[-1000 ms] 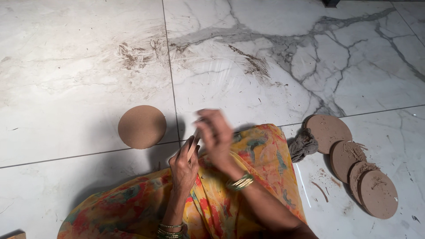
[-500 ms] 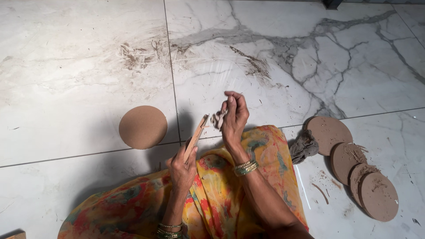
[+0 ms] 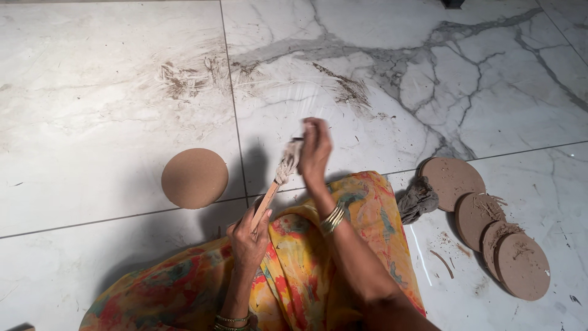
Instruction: The person sits on the floor and wipes round wooden discs one at a time with a cloth, rubbing the faces and edges of each disc and setting finished discs aside with the others.
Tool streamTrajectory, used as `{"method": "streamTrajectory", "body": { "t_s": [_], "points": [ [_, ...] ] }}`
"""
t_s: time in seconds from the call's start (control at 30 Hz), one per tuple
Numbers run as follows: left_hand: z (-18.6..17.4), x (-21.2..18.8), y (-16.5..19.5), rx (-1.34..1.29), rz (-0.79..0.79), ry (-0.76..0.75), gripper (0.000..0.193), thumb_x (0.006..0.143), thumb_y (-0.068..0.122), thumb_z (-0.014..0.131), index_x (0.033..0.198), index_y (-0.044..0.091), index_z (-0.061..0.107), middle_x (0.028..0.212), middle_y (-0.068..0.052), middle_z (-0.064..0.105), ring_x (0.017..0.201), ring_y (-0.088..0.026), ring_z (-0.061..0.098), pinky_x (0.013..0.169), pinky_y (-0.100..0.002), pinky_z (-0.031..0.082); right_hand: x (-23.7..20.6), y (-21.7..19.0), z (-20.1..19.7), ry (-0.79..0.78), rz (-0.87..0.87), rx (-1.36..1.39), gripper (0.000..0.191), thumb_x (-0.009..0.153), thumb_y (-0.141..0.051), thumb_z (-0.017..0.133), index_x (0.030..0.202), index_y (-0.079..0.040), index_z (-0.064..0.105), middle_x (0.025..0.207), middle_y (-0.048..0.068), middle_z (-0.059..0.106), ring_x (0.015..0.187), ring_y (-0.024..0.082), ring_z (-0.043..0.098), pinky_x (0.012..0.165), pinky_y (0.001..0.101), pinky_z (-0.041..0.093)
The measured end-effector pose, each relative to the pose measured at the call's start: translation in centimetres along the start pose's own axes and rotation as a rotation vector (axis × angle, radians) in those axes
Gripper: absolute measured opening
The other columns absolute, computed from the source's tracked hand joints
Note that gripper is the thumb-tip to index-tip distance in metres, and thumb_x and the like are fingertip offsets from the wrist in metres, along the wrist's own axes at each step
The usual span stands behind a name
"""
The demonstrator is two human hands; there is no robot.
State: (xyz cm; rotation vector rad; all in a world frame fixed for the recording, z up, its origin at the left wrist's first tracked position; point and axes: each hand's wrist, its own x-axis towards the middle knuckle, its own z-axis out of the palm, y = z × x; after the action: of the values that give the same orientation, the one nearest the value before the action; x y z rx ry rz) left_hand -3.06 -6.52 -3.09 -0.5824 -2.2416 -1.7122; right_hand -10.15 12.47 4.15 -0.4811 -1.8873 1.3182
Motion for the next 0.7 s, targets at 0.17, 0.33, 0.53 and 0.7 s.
{"method": "streamTrajectory", "body": {
  "t_s": [0.17,0.33,0.53,0.7],
  "points": [
    [0.2,0.4,-0.5,0.018,0.003,-0.033,0.016,0.093,0.012,0.073,0.093,-0.004,0.068,0.067,-0.016,0.068,0.051,-0.022,0.067,0.050,-0.036,0.050,-0.5,0.8,-1.3,-0.076,0.121,0.183,0.024,0.108,-0.023,0.059,0.115,-0.001,0.065,0.084,0.004,0.059,0.067,0.010,0.050,0.057,0.0272,0.045],
    [-0.5,0.4,-1.5,-0.026,-0.040,-0.071,0.019,0.091,0.014,0.074,0.083,-0.003,0.069,0.059,-0.013,0.066,0.047,-0.019,0.066,0.048,-0.035,0.050,-3.5,-2.8,-3.7,-0.641,-0.396,0.068,0.030,0.086,-0.017,0.075,0.114,-0.006,0.074,0.113,0.009,0.061,0.097,0.014,0.058,0.081,0.0323,0.054],
    [-1.4,0.3,-1.5,-0.139,-0.120,-0.092,0.019,0.089,0.013,0.075,0.088,-0.005,0.071,0.069,-0.013,0.073,0.057,-0.014,0.071,0.052,-0.031,0.055,-0.7,-2.2,-5.6,-0.892,-0.261,0.074,0.022,0.082,-0.007,0.079,0.104,-0.009,0.081,0.106,0.003,0.077,0.101,0.016,0.065,0.092,0.0349,0.056],
    [-1.0,0.3,-1.2,-0.188,-0.118,-0.128,0.019,0.090,0.011,0.074,0.098,-0.006,0.073,0.077,-0.014,0.076,0.067,-0.012,0.073,0.058,-0.029,0.059,-1.2,0.6,-5.4,-0.802,-0.072,0.011,0.013,0.088,-0.009,0.076,0.100,-0.005,0.079,0.090,0.008,0.074,0.083,0.018,0.061,0.075,0.0357,0.051]
  ]
}}
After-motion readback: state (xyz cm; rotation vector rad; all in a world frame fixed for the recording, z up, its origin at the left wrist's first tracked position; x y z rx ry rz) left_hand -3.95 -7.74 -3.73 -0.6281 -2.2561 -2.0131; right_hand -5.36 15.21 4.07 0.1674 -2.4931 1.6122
